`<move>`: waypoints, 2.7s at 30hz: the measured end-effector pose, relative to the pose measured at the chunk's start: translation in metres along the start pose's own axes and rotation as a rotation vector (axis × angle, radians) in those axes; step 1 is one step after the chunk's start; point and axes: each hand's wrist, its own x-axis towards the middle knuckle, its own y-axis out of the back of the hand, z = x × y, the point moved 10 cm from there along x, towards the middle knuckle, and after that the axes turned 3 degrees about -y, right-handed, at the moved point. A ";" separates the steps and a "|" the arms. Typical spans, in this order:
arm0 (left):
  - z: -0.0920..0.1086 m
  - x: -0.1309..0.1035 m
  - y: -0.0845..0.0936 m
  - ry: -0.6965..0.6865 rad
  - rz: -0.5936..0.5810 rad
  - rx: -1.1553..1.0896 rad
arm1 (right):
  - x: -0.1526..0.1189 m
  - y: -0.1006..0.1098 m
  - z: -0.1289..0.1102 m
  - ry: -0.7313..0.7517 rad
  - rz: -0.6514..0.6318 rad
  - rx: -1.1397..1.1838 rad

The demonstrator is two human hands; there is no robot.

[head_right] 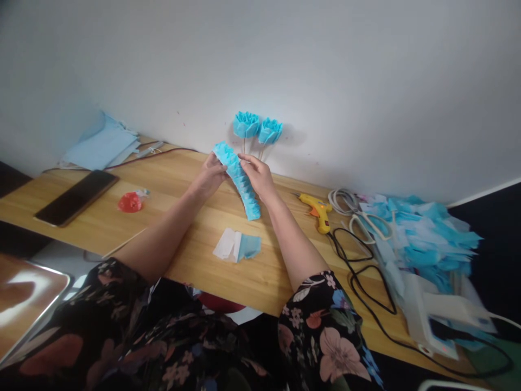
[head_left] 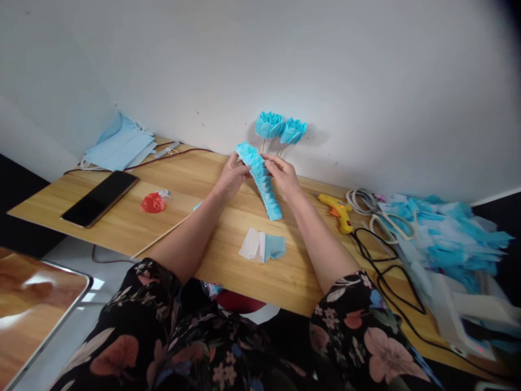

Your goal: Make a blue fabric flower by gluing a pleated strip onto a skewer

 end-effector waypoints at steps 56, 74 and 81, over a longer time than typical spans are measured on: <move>-0.005 0.001 0.005 0.018 0.041 0.040 | 0.001 -0.005 0.009 -0.012 -0.034 -0.034; 0.006 0.000 0.007 -0.048 0.080 0.021 | -0.003 -0.011 0.006 -0.046 -0.104 -0.005; -0.006 0.000 -0.001 0.024 0.006 0.037 | 0.001 -0.003 0.007 -0.042 -0.020 -0.017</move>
